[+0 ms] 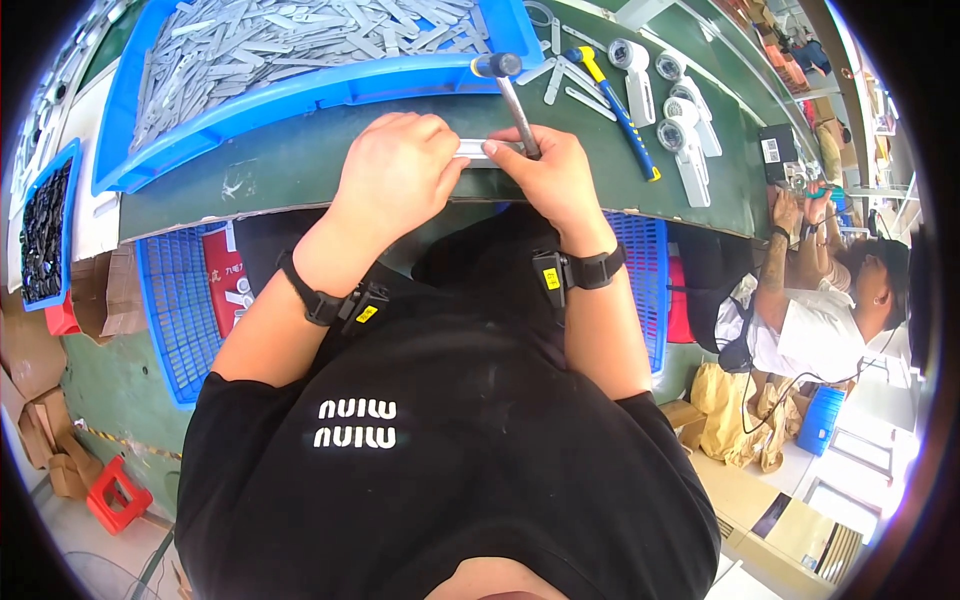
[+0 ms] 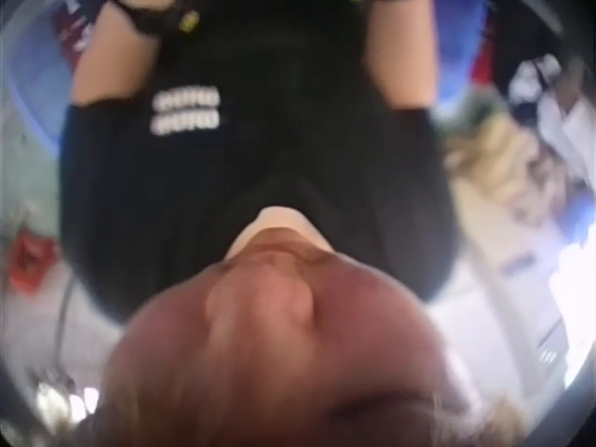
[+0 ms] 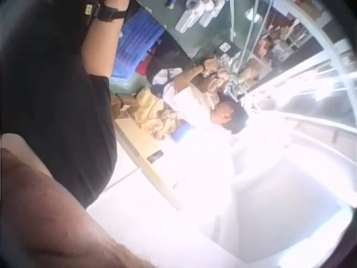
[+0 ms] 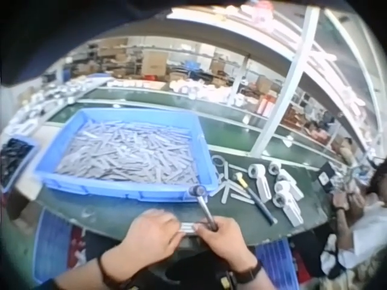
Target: Assembling industrial components by hammering metal pieces into plastic housings.
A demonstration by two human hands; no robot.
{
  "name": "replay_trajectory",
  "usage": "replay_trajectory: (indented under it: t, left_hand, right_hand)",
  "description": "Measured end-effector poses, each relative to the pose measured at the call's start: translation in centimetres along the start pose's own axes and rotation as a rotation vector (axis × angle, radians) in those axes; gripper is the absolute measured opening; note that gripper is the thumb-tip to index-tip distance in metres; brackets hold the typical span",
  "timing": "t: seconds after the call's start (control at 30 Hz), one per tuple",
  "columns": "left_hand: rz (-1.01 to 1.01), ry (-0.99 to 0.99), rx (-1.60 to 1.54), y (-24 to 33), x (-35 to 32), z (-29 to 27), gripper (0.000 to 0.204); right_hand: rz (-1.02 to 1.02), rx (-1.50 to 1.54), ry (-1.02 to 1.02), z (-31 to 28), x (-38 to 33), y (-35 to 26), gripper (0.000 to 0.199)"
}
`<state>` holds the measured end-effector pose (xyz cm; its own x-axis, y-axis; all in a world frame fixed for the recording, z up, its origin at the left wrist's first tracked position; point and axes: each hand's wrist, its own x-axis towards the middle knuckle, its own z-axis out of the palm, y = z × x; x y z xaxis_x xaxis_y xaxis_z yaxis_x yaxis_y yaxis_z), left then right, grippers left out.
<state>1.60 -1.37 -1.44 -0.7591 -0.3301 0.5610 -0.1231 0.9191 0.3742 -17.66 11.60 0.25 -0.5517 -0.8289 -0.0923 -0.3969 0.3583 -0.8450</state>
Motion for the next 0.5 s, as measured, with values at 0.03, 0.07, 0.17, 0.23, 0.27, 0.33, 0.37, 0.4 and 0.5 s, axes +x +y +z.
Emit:
replay_trajectory:
  t: [0.03, 0.07, 0.17, 0.23, 0.27, 0.33, 0.37, 0.4, 0.5]
  left_hand:
    - [-0.013, 0.015, 0.063, 0.6, 0.0, 0.2, 0.012]
    - [-0.026, 0.029, 0.126, 1.0, 0.0, 0.6, 0.015]
    - [0.015, 0.066, 0.118, 2.0, 0.1, 1.8, 0.017]
    - [0.022, 0.057, 0.094, 1.6, 0.2, 2.1, 0.019]
    - [0.028, 0.049, 0.068, 1.4, 0.3, 2.2, 0.02]
    - [0.015, 0.021, 0.048, 1.8, 0.3, 1.7, 0.019]
    - [-0.001, -0.005, 0.03, 2.1, 0.4, 1.5, 0.017]
    - [0.002, -0.007, 0.023, 2.1, 0.4, 1.8, 0.017]
    - [-0.011, 0.003, 0.04, 1.5, 0.4, 2.1, 0.013]
  right_hand:
    - [0.001, -0.011, 0.008, 0.2, -0.1, -0.3, 0.032]
    - [0.002, -0.022, 0.016, 0.2, -0.2, -0.4, 0.031]
    - [-0.04, 0.046, 0.004, 0.3, 0.1, 0.4, 0.031]
    - [-0.037, 0.035, 0.021, 0.3, -0.1, 0.2, 0.031]
    - [-0.032, 0.022, 0.036, 0.3, -0.2, 0.1, 0.031]
    - [-0.057, 0.021, 0.033, 0.4, -0.1, 0.7, 0.035]
    - [-0.083, 0.019, 0.025, 0.3, -0.2, 1.2, 0.04]
    - [-0.078, 0.018, 0.03, 0.1, -0.6, 1.6, 0.04]
    - [-0.18, 0.275, 0.038, -1.0, -2.6, 1.3, 0.042]
